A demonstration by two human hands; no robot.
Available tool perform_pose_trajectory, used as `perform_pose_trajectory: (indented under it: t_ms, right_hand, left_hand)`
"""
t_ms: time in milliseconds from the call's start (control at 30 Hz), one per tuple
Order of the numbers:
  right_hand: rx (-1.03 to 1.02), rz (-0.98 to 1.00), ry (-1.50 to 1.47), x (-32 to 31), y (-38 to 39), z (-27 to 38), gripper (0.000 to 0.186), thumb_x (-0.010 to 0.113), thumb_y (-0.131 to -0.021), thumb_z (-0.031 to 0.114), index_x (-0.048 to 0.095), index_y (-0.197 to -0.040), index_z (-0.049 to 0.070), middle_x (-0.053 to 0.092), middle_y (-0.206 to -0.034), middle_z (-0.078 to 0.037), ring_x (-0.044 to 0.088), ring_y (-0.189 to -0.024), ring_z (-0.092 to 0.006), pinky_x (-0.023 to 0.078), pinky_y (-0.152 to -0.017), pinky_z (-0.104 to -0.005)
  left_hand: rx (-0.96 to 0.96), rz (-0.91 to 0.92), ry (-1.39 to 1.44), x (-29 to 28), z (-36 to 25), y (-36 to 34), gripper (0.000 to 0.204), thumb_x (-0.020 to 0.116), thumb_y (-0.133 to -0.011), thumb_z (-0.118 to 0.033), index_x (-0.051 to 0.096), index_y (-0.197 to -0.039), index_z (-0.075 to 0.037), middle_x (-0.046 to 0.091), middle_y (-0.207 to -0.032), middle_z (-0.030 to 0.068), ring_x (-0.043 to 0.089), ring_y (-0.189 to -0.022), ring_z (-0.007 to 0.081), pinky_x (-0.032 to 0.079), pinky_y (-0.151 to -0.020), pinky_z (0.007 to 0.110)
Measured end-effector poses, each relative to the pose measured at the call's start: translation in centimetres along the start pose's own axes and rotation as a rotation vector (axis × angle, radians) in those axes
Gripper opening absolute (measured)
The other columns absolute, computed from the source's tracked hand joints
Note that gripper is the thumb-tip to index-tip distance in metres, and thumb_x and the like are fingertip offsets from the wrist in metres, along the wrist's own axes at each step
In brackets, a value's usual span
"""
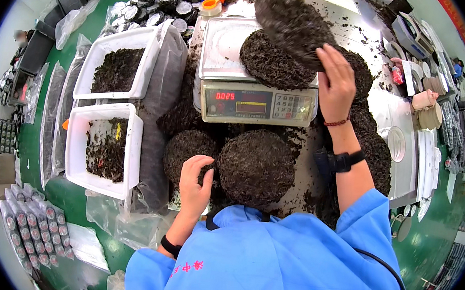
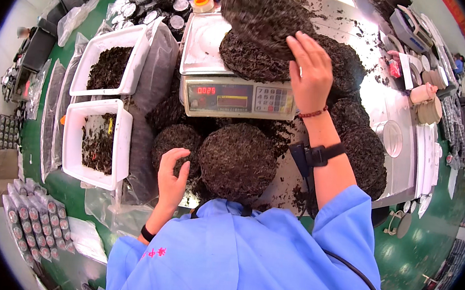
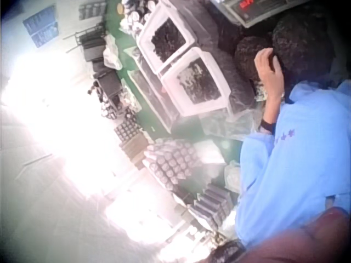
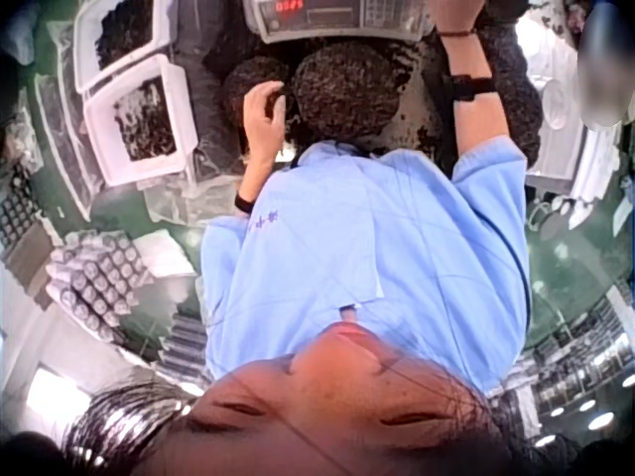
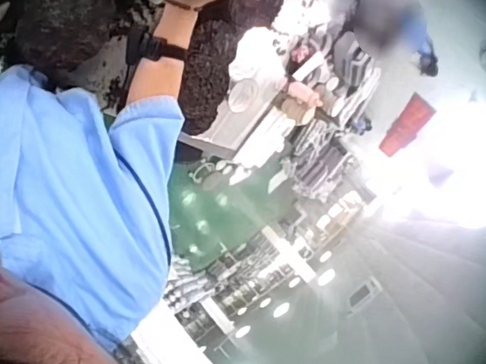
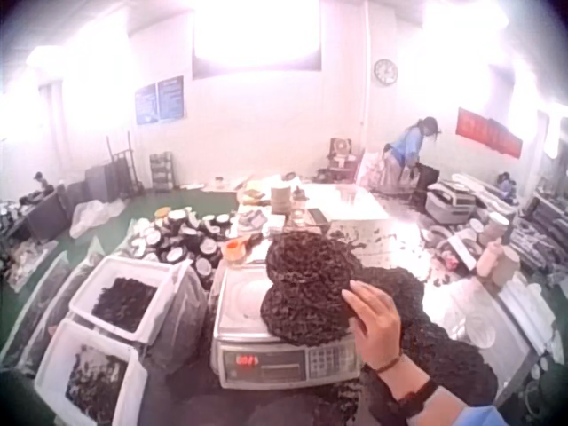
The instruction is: The person weighs circular dried tea cakes on a digital scale, moving them from a plastic bin to the scale and then to a stack on the work table, also handling a large cylindrical bundle of the product.
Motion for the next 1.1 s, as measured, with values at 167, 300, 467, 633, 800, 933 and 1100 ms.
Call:
perform_pose_trajectory:
  t_ms: [167, 300, 467, 633, 800, 933, 1100]
  right_hand:
    - [-0.047, 0.314, -0.078, 1.1, 4.9, 3.0, 0.04, 0.069, -0.079, 0.008, 0.062, -0.118, 0.006, 0.06, -0.125, -0.009, 0.054, -0.118, -0.0278, 0.042, -0.101, -0.0405]
    - [0.315, 0.449, -0.367, -1.4, 11.8, 3.4, 0.033, 0.07, -0.081, 0.009, 0.063, -0.112, 0.0, 0.063, -0.114, -0.015, 0.058, -0.108, -0.0327, 0.047, -0.094, -0.0389]
    - [0.634, 0.732, -0.379, -2.4, 22.4, 3.5, 0.043, 0.066, -0.088, 0.024, 0.058, -0.121, -0.001, 0.06, -0.121, -0.018, 0.055, -0.113, -0.0335, 0.043, -0.099, -0.0385]
    - [0.849, 0.824, -0.513, -2.1, 25.2, 5.3, 0.049, 0.066, -0.089, 0.031, 0.056, -0.125, -0.001, 0.058, -0.125, -0.019, 0.053, -0.119, -0.0348, 0.042, -0.101, -0.0388]
    - [0.865, 0.805, -0.491, -2.4, 24.2, 5.9, 0.053, 0.069, -0.086, 0.031, 0.053, -0.127, 0.003, 0.056, -0.128, -0.017, 0.054, -0.118, -0.034, 0.044, -0.1, -0.0385]
    - [0.758, 0.815, -0.458, -2.1, 23.7, 5.3, 0.05, 0.072, -0.083, 0.028, 0.054, -0.123, 0.004, 0.057, -0.126, -0.016, 0.054, -0.116, -0.0337, 0.044, -0.099, -0.0389]
    - [0.383, 0.472, -0.336, -1.8, 14.8, 4.4, 0.053, 0.075, -0.078, 0.018, 0.054, -0.123, 0.002, 0.055, -0.126, -0.017, 0.053, -0.115, -0.0349, 0.043, -0.099, -0.0418]
  left_hand:
    - [-0.049, 0.087, -0.048, 1.8, 0.8, 0.4, 0.024, 0.064, -0.082, -0.001, 0.062, -0.106, -0.003, 0.06, -0.112, 0.0125, 0.055, -0.11, 0.0301, 0.044, -0.097, 0.039]
    - [-0.178, 0.188, -0.122, 3.9, 3.1, 1.5, 0.053, 0.075, -0.077, -0.015, 0.055, -0.126, -0.004, 0.051, -0.128, 0.0136, 0.046, -0.121, 0.0315, 0.039, -0.103, 0.04]
    - [-0.266, 0.331, -0.183, 6.7, 4.8, 2.1, 0.104, 0.083, -0.07, -0.031, 0.022, -0.148, 0.001, 0.036, -0.142, 0.0236, 0.033, -0.134, 0.0366, 0.031, -0.111, 0.042]
    - [-0.331, 0.329, -0.048, 7.8, 5.3, 2.8, 0.104, 0.083, -0.071, -0.026, 0.019, -0.147, 0.003, 0.034, -0.142, 0.0241, 0.034, -0.133, 0.0379, 0.03, -0.112, 0.042]
    - [-0.371, 0.268, -0.018, 7.5, 3.8, 3.1, 0.094, 0.082, -0.071, -0.021, 0.026, -0.142, 0.004, 0.036, -0.139, 0.0242, 0.037, -0.13, 0.0381, 0.032, -0.11, 0.043]
    - [-0.373, 0.261, -0.036, 7.5, 3.5, 3.4, 0.091, 0.082, -0.07, -0.02, 0.027, -0.139, 0.003, 0.037, -0.137, 0.0241, 0.037, -0.127, 0.0391, 0.033, -0.107, 0.044]
    - [-0.151, 0.15, -0.139, 7.2, 2.3, 2.8, 0.087, 0.085, -0.066, -0.017, 0.032, -0.132, 0.002, 0.038, -0.134, 0.022, 0.038, -0.123, 0.0388, 0.033, -0.107, 0.044]
Point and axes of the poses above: each hand's wrist, its own y-axis away from the middle knuckle, its own x-axis out of the palm, z = x × y, the point moved 7 cm from there along -y, towards the middle knuckle
